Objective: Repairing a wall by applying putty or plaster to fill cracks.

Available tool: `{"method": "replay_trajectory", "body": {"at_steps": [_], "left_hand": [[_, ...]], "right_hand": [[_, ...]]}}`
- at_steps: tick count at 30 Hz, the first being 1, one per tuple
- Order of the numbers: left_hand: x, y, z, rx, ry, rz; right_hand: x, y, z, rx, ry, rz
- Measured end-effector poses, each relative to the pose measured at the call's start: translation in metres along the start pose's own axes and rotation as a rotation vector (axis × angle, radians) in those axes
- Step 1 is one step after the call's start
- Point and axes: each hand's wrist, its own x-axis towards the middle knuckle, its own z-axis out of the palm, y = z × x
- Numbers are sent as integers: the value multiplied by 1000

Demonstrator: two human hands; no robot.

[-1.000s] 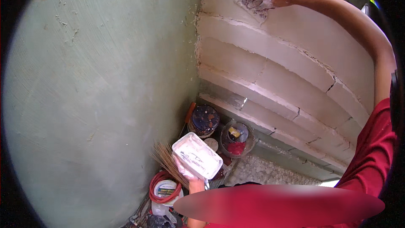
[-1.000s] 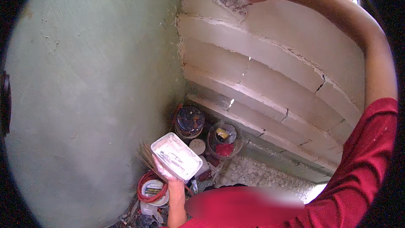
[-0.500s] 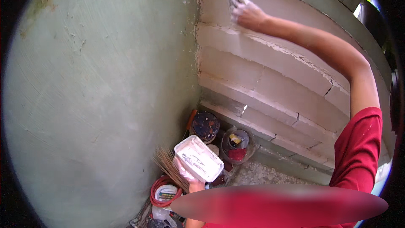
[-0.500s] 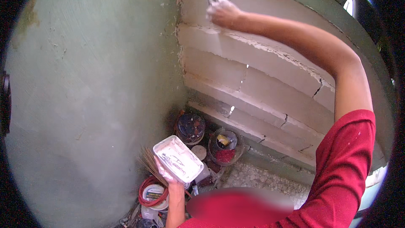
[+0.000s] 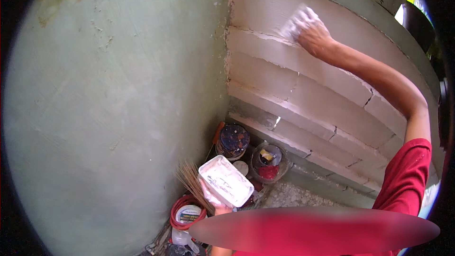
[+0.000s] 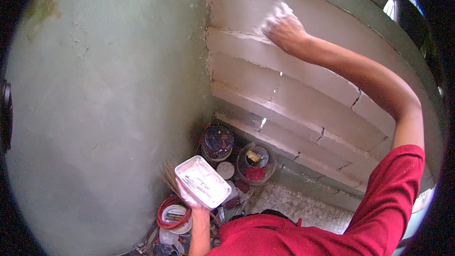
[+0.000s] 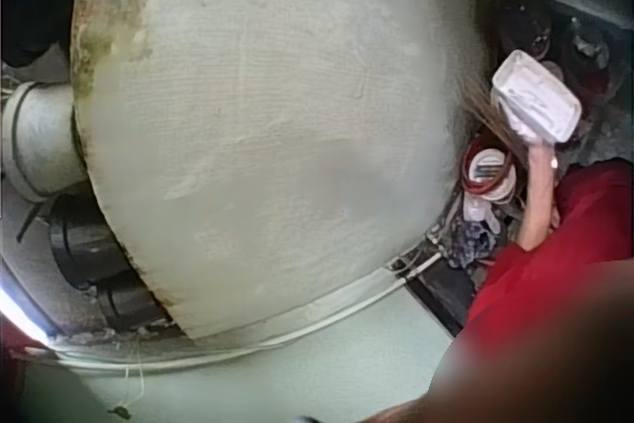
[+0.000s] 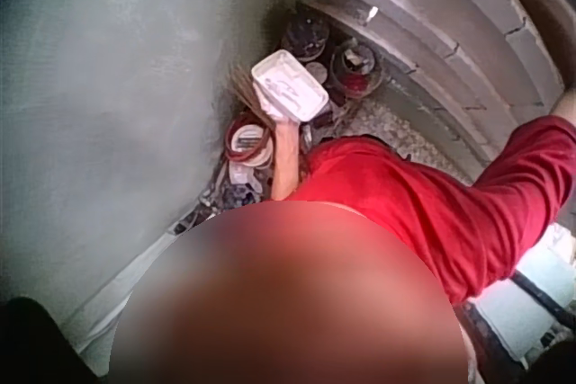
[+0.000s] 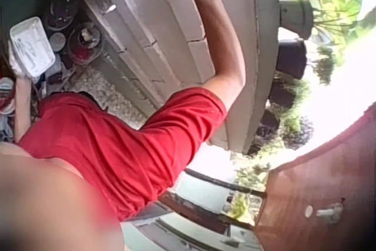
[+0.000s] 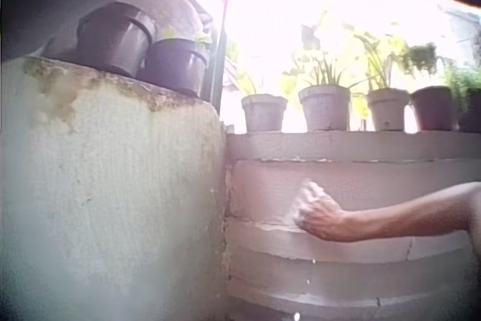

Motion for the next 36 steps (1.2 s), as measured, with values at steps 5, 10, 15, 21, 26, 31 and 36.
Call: {"method": "replay_trajectory", "body": {"at_steps": [5,10,15,21,26,31,36], "left_hand": [[2,1,-8,64,31,32],[2,-1,-9,25,41,56],[5,-4,-9,9,17,62],[1,-1,-4,20,25,78],[-1,-2,0,92,2,113],[3,-6,-6,-73,-93,41],[5,-4,-13,20,52,88]], "right_hand": [[95,-25,-13,-120,651,-67],[132,-54,15,-269,139,-103],[88,-40,35,-264,221,-89],[73,-32,-6,78,-88,-49],[139,-45,-31,54,190,56],[126,-46,18,-100,227,-79],[70,-44,39,-196,268,-160]]}}
